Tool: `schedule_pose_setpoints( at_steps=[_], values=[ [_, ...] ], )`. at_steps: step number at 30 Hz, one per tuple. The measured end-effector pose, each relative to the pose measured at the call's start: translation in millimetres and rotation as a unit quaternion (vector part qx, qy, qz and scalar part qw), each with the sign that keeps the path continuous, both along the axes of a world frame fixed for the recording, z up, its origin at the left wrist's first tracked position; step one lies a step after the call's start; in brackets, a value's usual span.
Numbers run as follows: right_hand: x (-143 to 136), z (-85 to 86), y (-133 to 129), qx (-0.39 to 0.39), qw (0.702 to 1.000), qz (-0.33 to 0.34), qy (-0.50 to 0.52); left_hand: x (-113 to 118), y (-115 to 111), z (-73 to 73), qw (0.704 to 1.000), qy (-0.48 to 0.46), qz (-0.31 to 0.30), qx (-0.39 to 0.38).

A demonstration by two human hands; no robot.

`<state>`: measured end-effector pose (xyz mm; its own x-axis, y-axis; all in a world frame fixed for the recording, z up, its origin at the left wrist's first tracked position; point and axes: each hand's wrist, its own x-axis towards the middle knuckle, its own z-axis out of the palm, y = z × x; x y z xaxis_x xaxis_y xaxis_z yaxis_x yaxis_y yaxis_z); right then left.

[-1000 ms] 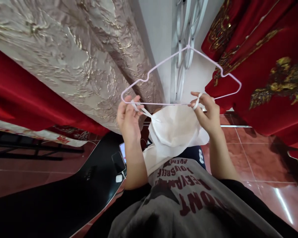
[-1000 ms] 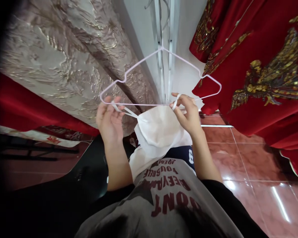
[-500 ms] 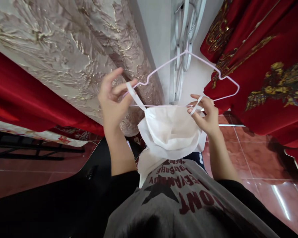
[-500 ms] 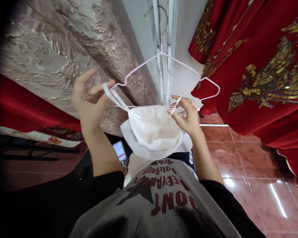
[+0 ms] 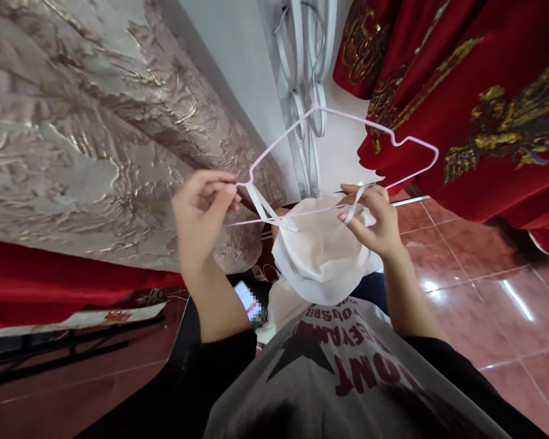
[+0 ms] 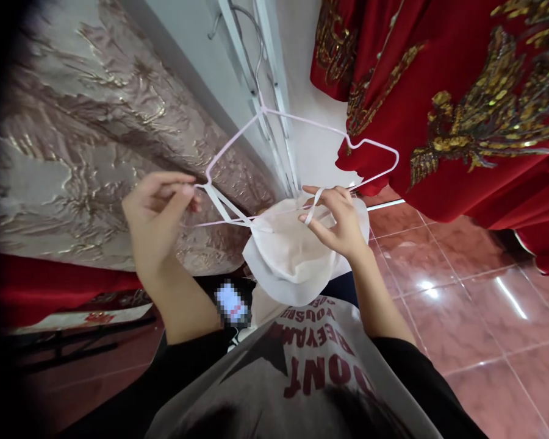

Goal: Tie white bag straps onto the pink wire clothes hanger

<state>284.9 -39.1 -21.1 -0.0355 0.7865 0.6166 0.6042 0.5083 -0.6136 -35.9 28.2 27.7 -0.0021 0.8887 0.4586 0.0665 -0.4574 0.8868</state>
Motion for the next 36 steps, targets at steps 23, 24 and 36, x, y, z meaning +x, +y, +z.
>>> schedule_pose_setpoints(
  at_steps=[23,24,36],
  values=[
    [86,0.0,47,0.246,0.896,-0.192,0.317,71,-60,-17.9,0.934,-0.291,0.197,-0.058],
    [92,-1.1,46,0.237,0.887,-0.21,0.337,69,-61,-16.6,0.935,-0.292,0.194,-0.056],
    [110,29.6,42,0.075,0.949,-0.092,0.293,41,-41,-24.7,0.931,-0.331,0.104,-0.115]
  ],
)
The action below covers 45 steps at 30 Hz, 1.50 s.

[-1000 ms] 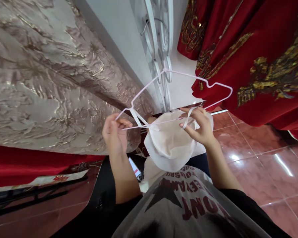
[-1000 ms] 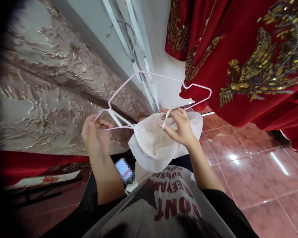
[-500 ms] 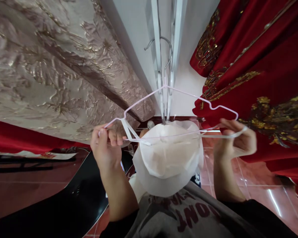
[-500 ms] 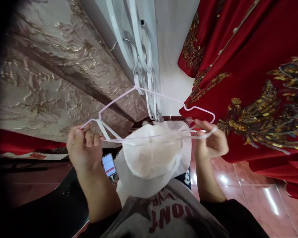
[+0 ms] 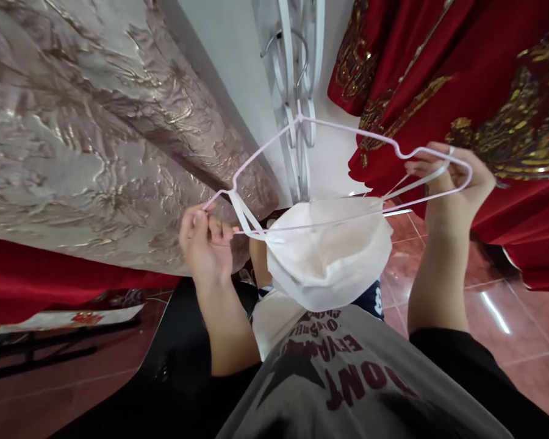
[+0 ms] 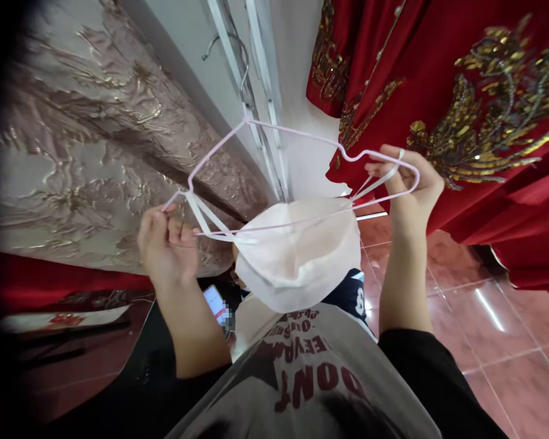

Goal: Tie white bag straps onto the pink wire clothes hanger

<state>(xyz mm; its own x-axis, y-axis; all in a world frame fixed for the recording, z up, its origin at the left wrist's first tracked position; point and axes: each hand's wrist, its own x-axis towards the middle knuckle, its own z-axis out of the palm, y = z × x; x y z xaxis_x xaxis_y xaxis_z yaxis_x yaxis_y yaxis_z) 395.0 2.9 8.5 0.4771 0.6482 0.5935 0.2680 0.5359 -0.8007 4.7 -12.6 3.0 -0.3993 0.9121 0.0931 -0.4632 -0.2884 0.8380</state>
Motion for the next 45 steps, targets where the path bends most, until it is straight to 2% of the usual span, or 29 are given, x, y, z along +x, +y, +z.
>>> schedule_pose_setpoints(
  at_steps=[5,8,10,12,16,18,20,23,26,28,30,32,34,37,39,41,43,45],
  values=[
    [20,-15.9,6,0.043,0.99,-0.042,0.131,-4,1,-7.6,0.999,-0.005,-0.02,0.039],
    [27,-14.2,-2,0.052,0.989,-0.002,0.142,-5,1,-6.7,0.998,0.015,-0.019,0.051],
    [22,-0.2,-9,0.062,0.994,0.037,0.083,-4,-1,-4.0,0.998,0.023,-0.019,0.052],
    [10,19.9,-14,0.049,0.997,0.065,-0.018,0,-6,0.1,0.999,0.024,-0.012,0.046],
    [-13,55.1,-15,-0.018,0.976,0.056,-0.209,10,-16,10.9,0.999,0.008,0.024,0.023],
    [-20,63.2,-10,-0.026,0.965,0.043,-0.257,14,-20,15.3,0.999,0.002,0.032,0.016],
    [-26,64.3,-3,-0.031,0.953,0.05,-0.299,17,-21,17.5,0.999,0.002,0.03,0.014],
    [-39,56.1,1,-0.02,0.935,0.044,-0.353,19,-21,17.0,1.0,0.006,0.023,0.017],
    [-61,39.7,-8,0.081,0.943,-0.01,-0.323,19,-20,15.0,0.999,0.011,0.023,0.022],
    [-77,25.6,-16,0.133,0.945,0.015,-0.299,19,-21,13.2,0.999,0.013,0.021,0.025],
    [-90,10.2,-23,0.102,0.932,0.116,-0.327,17,-20,9.4,0.999,0.015,0.016,0.036],
    [-99,-4.7,-27,0.021,0.903,0.207,-0.377,17,-19,1.7,0.999,0.015,0.011,0.048],
    [-104,-17.1,-30,-0.04,0.888,0.222,-0.4,19,-18,-10.2,0.998,0.001,0.029,0.049],
    [-109,-27.8,-37,-0.05,0.903,0.182,-0.387,33,-16,-31.4,0.997,-0.008,0.06,0.044],
    [-113,-29.7,-42,-0.038,0.909,0.17,-0.378,45,-17,-43.0,0.998,0.035,0.036,0.035],
    [-116,-29.1,-45,-0.036,0.911,0.169,-0.375,53,-22,-49.1,0.992,0.127,-0.009,0.022],
    [-118,-27.7,-45,-0.042,0.91,0.173,-0.374,54,-31,-48.1,0.968,0.25,-0.036,0.007],
    [-116,-26.8,-42,-0.043,0.911,0.178,-0.368,50,-42,-40.1,0.937,0.348,-0.039,-0.009]
  ],
)
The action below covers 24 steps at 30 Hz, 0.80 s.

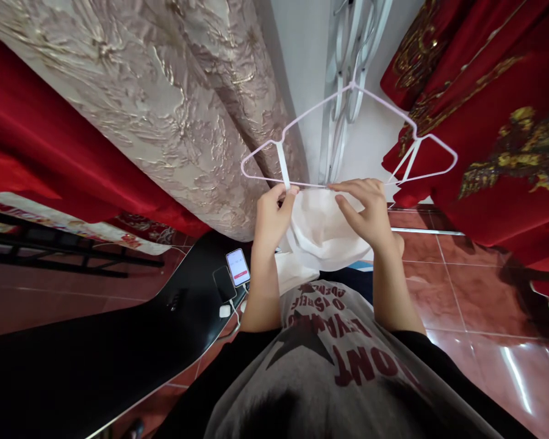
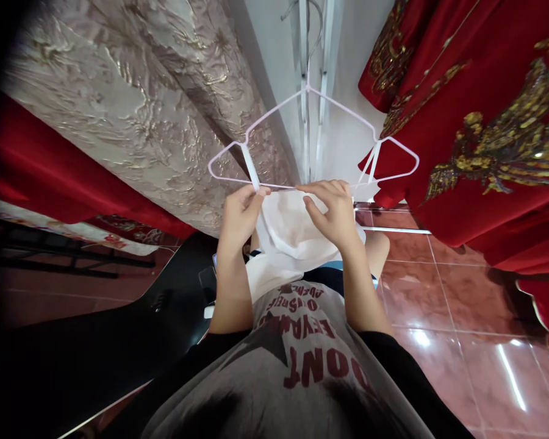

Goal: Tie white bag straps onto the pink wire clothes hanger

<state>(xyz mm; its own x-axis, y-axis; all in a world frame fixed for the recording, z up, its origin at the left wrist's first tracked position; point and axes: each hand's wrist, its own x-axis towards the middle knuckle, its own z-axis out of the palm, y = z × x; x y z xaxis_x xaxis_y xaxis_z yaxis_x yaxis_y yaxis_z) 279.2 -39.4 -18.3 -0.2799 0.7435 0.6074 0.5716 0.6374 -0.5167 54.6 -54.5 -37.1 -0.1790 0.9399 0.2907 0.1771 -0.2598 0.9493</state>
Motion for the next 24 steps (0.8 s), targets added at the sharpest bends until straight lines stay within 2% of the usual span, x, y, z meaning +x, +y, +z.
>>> schedule_pose_setpoints(
  at_steps=[2,3,5,8,10,12,14,16,19,21,24],
  values=[
    [3,0.1,3,0.005,1.0,-0.003,0.016,-6,-10,14.1,0.999,0.031,-0.005,-0.005],
    [5,0.0,4,0.009,1.0,-0.008,0.025,-8,-13,22.7,1.0,0.014,-0.013,0.001],
    [6,-0.2,3,0.013,0.999,-0.014,0.042,-11,-15,40.4,0.996,-0.073,-0.034,0.036],
    [6,0.2,0,0.012,0.999,0.003,0.05,-15,-7,56.8,0.966,-0.231,-0.026,0.116],
    [6,0.8,-2,0.003,0.999,0.018,0.042,-22,2,54.1,0.95,-0.26,0.04,0.171],
    [7,0.8,-3,-0.008,0.999,0.022,0.027,-31,9,41.0,0.94,-0.225,0.137,0.215],
    [6,-0.2,-3,-0.011,0.999,0.022,0.023,-37,14,24.2,0.937,-0.192,0.193,0.22],
    [2,-2.1,-4,-0.011,0.999,0.028,0.026,-36,15,11.5,0.95,-0.195,0.183,0.163],
    [-13,-4.0,-8,-0.017,0.999,0.038,0.03,-17,12,7.3,0.965,-0.241,0.089,0.054],
    [-21,-3.9,-10,-0.021,0.999,0.041,0.027,1,9,11.3,0.961,-0.266,0.059,0.042],
    [-18,-5.5,-10,0.007,0.999,0.019,0.046,21,7,17.3,0.957,-0.277,0.063,0.061]
  ],
)
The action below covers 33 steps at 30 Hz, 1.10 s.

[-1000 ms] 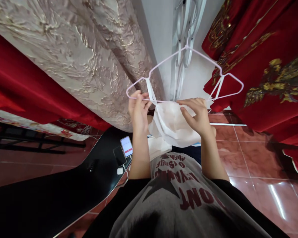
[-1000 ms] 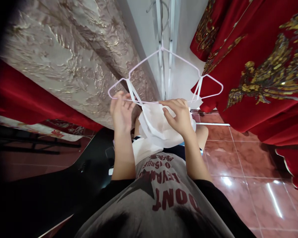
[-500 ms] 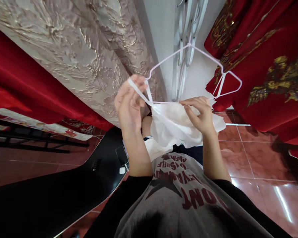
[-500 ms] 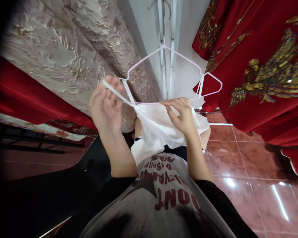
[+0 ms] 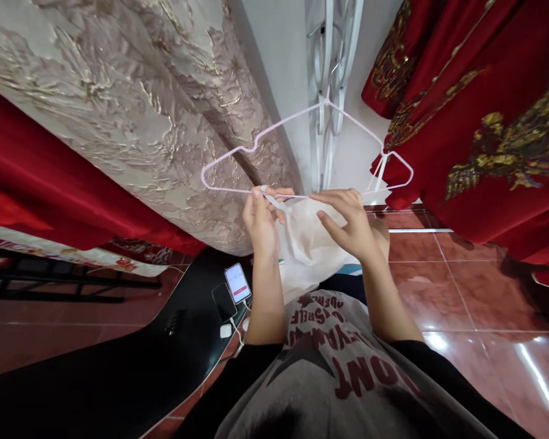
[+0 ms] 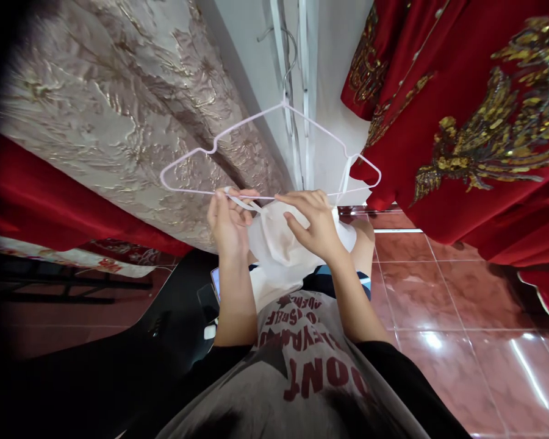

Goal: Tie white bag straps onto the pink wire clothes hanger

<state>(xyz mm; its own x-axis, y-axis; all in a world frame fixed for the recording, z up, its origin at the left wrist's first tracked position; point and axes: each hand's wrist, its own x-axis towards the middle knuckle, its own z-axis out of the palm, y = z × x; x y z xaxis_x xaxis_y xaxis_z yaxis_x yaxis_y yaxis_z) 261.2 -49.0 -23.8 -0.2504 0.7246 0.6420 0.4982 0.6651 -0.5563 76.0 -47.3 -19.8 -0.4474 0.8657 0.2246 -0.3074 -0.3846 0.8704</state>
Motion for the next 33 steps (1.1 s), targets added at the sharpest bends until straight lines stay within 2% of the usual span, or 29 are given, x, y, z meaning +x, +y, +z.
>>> schedule_pose_setpoints(
  at_steps=[3,4,5,8,10,13,15,18,21,24,26,28,31,33],
  values=[
    [26,-9.4,13,0.073,0.979,-0.149,0.115,6,1,-0.4,1.0,0.007,-0.014,0.013],
    [37,-13.4,20,0.082,0.964,-0.199,0.158,6,1,-1.9,1.0,0.007,-0.02,0.017],
    [48,-16.8,27,0.066,0.957,-0.214,0.185,6,2,-3.5,1.0,0.007,-0.022,0.02],
    [70,-17.4,43,-0.047,0.965,-0.159,0.202,6,5,-7.4,1.0,0.006,-0.014,0.02],
    [75,-7.3,46,-0.103,0.963,-0.136,0.21,5,7,-7.8,1.0,0.01,-0.003,0.015],
    [73,14.9,50,-0.119,0.957,-0.109,0.241,3,9,-6.3,1.0,0.017,0.008,0.015],
    [77,24.2,60,-0.116,0.957,-0.065,0.257,2,9,-5.2,1.0,0.02,0.005,0.017],
    [99,17.7,86,-0.067,0.953,-0.021,0.296,0,9,-4.2,1.0,0.022,-0.002,0.008],
    [127,-7.5,104,0.043,0.934,-0.046,0.352,0,9,-3.7,1.0,0.016,-0.004,0.001],
    [128,-26.9,90,0.134,0.886,-0.12,0.427,3,9,-4.0,1.0,0.009,-0.004,-0.011],
    [108,-27.1,68,0.148,0.868,-0.15,0.449,7,9,-4.8,1.0,0.003,-0.013,-0.025],
    [81,-17.5,46,0.119,0.894,-0.13,0.412,13,7,-6.0,0.999,-0.004,-0.03,-0.033],
    [49,1.4,29,0.006,0.969,-0.072,0.234,20,2,-8.5,0.998,-0.01,-0.053,-0.03],
    [40,7.4,28,-0.038,0.99,-0.053,0.124,20,0,-10.9,0.998,-0.01,-0.06,-0.029]
  ],
)
